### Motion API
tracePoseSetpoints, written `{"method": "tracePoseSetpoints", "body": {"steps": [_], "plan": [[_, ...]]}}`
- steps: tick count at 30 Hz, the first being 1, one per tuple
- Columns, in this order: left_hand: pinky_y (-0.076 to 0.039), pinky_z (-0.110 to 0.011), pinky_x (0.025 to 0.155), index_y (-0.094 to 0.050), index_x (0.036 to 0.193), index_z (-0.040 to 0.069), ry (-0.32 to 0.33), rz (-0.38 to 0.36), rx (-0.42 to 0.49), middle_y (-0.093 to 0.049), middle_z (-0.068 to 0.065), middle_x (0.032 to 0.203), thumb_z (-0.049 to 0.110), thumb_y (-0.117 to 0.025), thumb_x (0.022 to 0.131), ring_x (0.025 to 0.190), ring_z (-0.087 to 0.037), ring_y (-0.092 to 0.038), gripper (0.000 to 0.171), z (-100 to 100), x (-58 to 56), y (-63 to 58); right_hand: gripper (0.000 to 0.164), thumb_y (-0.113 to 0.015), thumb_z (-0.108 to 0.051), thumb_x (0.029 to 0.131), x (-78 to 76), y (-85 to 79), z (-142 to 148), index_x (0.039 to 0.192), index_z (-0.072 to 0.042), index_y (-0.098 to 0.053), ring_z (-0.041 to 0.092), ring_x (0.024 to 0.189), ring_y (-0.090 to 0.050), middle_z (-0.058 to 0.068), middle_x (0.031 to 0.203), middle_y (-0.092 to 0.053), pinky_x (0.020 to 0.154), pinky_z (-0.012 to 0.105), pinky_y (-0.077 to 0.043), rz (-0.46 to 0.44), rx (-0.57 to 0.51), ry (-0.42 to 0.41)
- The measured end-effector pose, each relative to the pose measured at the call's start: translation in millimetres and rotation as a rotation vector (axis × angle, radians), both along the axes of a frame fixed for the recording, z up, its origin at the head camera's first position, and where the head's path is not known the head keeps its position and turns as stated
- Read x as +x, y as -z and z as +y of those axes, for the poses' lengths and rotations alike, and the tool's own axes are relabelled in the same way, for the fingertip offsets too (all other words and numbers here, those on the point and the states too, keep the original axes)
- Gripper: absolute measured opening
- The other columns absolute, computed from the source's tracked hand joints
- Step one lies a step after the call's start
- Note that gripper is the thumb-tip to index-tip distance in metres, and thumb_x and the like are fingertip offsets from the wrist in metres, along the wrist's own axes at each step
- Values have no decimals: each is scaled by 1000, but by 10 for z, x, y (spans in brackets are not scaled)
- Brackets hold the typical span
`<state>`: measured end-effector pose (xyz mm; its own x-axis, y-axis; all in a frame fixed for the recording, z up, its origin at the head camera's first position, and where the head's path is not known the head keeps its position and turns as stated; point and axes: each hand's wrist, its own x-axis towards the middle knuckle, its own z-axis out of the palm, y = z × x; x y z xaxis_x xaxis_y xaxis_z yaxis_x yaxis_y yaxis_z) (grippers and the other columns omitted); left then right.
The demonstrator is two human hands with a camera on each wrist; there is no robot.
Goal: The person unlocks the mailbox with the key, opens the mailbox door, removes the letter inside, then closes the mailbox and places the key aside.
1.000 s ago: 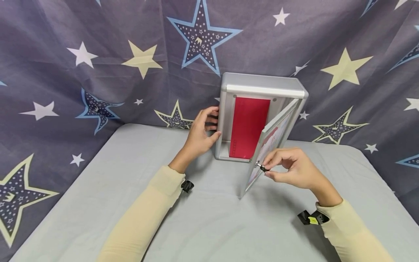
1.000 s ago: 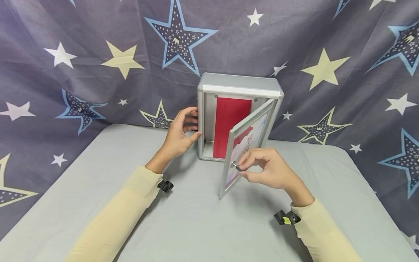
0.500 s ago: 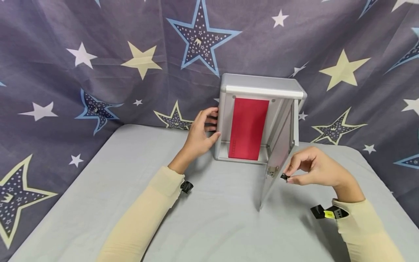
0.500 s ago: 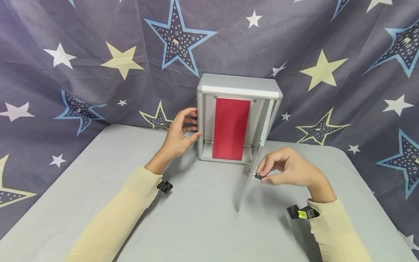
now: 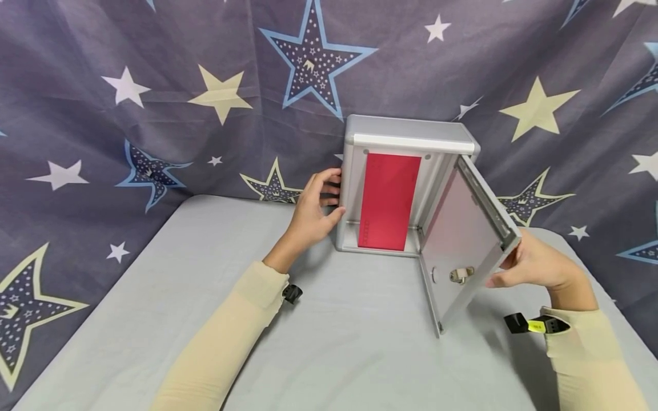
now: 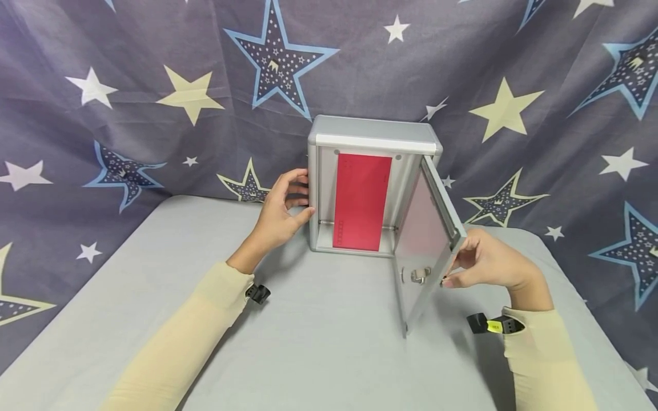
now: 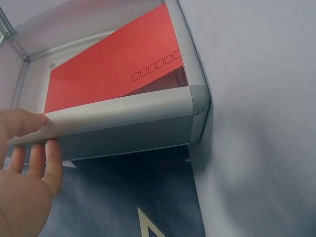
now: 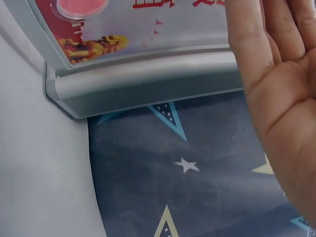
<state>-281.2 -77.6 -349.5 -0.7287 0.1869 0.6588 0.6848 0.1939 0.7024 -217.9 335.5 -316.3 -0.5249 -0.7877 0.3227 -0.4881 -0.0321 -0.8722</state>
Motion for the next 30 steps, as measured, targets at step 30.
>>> {"method": "tracePoseSetpoints", "body": {"steps": [30], "plan": [[-62, -37, 75, -60, 132, 1, -92, 193, 90, -63, -16, 114, -6, -79, 84, 96, -26, -65, 52, 35, 52, -56, 93, -63, 34, 66, -51, 34, 386, 151, 5, -38, 20, 71, -60, 4, 101, -61, 46, 38, -49, 56, 16, 126]]}}
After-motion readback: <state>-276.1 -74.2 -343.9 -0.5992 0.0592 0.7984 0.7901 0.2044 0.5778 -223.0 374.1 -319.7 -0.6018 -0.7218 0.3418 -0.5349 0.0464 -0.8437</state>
